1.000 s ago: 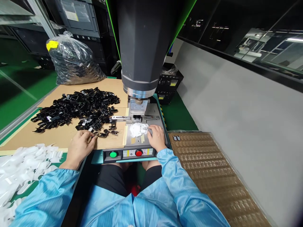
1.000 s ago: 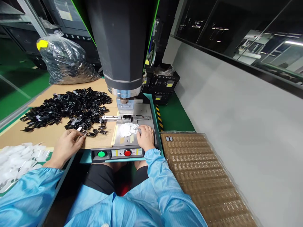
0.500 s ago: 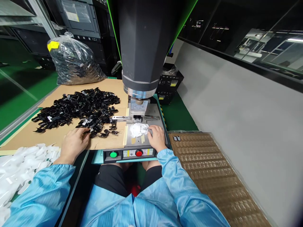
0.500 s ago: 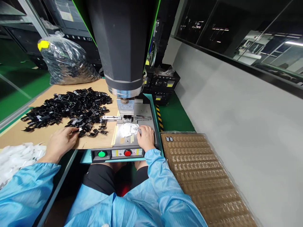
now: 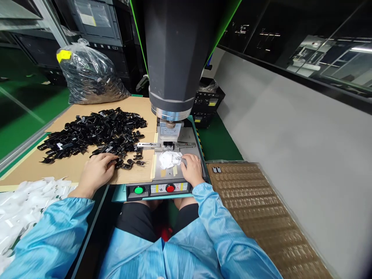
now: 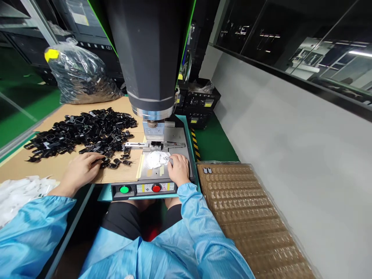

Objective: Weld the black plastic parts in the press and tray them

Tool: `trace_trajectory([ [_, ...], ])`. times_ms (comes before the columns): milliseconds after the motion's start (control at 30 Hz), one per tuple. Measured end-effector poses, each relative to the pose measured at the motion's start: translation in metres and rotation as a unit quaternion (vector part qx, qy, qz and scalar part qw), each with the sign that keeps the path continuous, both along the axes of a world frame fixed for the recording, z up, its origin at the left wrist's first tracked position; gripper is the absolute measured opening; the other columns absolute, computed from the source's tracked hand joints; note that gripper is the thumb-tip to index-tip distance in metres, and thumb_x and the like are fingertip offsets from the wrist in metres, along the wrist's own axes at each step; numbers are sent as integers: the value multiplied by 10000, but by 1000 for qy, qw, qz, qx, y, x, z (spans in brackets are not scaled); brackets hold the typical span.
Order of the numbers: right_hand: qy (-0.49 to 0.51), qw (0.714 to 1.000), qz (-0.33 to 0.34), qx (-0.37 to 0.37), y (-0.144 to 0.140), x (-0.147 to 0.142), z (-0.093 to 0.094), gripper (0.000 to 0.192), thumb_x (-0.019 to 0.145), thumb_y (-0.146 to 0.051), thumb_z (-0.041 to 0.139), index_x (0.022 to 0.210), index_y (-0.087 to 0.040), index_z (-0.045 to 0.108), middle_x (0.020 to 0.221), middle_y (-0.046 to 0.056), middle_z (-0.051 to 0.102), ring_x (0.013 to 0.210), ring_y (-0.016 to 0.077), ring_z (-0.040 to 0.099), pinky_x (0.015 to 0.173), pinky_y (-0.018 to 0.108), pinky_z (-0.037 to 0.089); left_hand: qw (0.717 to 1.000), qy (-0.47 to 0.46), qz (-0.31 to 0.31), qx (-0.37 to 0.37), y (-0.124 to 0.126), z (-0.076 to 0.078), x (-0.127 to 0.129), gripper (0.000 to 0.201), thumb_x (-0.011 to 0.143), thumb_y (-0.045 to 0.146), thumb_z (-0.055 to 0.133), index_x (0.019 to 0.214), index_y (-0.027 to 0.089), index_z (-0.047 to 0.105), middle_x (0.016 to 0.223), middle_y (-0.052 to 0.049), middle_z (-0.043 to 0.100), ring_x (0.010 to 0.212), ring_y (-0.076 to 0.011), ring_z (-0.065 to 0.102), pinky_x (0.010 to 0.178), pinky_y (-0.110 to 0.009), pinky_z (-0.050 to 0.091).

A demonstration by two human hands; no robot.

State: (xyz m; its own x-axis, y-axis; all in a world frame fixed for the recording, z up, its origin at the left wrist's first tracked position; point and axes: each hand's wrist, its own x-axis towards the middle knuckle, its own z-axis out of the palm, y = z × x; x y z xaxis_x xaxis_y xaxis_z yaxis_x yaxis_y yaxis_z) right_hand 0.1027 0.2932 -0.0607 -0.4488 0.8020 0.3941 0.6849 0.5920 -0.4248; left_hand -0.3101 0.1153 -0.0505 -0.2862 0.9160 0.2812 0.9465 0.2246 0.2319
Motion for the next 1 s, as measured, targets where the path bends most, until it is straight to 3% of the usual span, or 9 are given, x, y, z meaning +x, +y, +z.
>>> trace_trajectory([
  [467,6,1000,7,4,-1,0,1,255,978,-204,631,1209,-233,734,1326,122,738,1279,338,611,1092,509,483,991,89,-42,-96,33,14,-12,357,1000,453,479,1014,269,785,1085,-120,777,1046,-378,659,915,-510,473],
  [700,20,1000,6,-1,-4,1,4,256,972,-189,641,1204,-227,740,1330,114,736,1280,321,613,1117,499,490,997,46,11,-56,37,30,-4,388,1033,511,489,1144,223,723,1088,-122,720,1043,-342,660,908,-478,498],
  [833,45,999,-1,-12,3,-4,14,277,962,-172,651,1216,-231,744,1341,109,733,1288,309,616,1157,476,489,999,18,-16,39,59,35,23,484,1061,575,466,1290,219,700,1220,-155,714,1139,-352,654,1002,-486,503],
  [1000,39,998,11,-38,28,-38,36,322,983,-216,688,1305,-211,705,1354,105,730,1296,293,608,1158,428,489,982,-96,-149,61,118,34,93,543,987,587,568,1349,203,692,1332,-160,712,1255,-370,635,1101,-486,480],
])
